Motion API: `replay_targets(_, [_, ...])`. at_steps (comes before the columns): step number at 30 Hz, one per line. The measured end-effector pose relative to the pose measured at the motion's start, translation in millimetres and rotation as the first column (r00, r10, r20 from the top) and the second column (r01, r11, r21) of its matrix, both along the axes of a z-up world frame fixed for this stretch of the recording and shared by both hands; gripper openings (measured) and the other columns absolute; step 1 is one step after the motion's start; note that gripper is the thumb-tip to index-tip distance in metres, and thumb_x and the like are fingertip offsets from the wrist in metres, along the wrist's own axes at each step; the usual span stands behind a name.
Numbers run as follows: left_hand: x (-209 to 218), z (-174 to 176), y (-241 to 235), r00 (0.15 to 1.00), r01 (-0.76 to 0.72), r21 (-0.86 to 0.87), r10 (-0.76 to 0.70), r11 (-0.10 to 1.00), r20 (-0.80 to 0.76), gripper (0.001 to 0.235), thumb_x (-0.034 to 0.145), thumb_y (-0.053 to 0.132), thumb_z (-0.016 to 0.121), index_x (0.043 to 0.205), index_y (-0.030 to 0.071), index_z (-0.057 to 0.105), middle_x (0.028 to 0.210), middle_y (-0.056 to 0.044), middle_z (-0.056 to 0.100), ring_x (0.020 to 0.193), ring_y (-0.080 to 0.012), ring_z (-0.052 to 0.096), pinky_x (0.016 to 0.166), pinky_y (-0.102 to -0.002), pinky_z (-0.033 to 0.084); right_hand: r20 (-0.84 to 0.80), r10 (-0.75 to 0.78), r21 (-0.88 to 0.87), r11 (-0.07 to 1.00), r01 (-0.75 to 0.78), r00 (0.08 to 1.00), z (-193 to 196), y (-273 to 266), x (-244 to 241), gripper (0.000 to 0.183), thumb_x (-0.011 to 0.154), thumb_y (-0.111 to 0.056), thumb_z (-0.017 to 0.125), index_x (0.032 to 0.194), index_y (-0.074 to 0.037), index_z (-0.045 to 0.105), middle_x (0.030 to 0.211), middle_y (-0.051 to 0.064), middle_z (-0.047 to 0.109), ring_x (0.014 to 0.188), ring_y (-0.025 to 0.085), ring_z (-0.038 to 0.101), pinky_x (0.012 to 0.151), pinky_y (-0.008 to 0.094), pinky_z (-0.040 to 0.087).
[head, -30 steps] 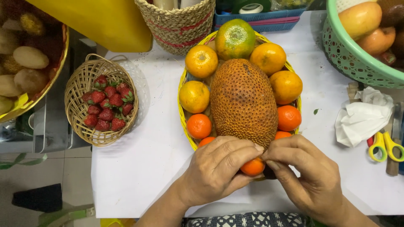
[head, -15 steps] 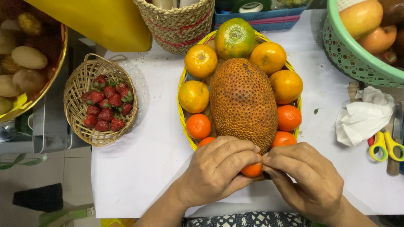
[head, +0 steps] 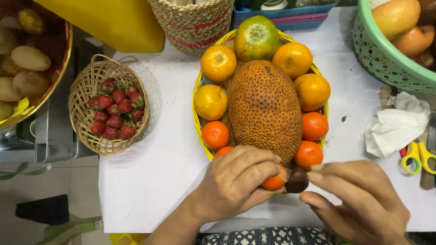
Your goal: The person is cleaning various fruits with a cloth and arranging them into a decorative basket on a table.
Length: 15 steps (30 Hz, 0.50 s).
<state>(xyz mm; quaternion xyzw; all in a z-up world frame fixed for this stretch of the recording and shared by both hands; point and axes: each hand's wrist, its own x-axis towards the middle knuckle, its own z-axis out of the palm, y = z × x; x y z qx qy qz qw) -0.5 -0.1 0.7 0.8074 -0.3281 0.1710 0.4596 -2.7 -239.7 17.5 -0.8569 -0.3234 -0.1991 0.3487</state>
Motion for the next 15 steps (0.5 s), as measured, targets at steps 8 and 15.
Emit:
replay_targets(8, [-2.1,-3.2,0.8,1.000,0.026,0.002,-0.026,1.000,-0.016,0.025,0.103,0.018,0.070,0.117,0.000,0.061,0.119,-0.018,0.066,0.099,-0.0337,0.070,0.086,-0.042,0.057,-0.015,0.114,0.029,0.993,-0.114,0.993,-5.4,16.2,10.4,0.028,0.082,-0.016,0.082,0.104,-0.004,0.069,0.103,0.018,0.070,0.088,0.023,0.071,0.082,0.030,0.059])
replay_targets(15, [-0.2,-4.2,1.0,0.999,0.042,-0.002,-0.042,0.999,-0.008,0.027,0.101,0.016,0.074,0.116,-0.002,0.061,0.118,-0.019,0.065,0.099,-0.0344,0.068,0.088,-0.043,0.057,0.054,0.119,-0.066,0.991,-0.115,0.991,0.3,21.1,12.8,0.018,0.088,-0.016,0.074,0.100,-0.002,0.073,0.100,0.016,0.068,0.086,0.024,0.066,0.080,0.034,0.055])
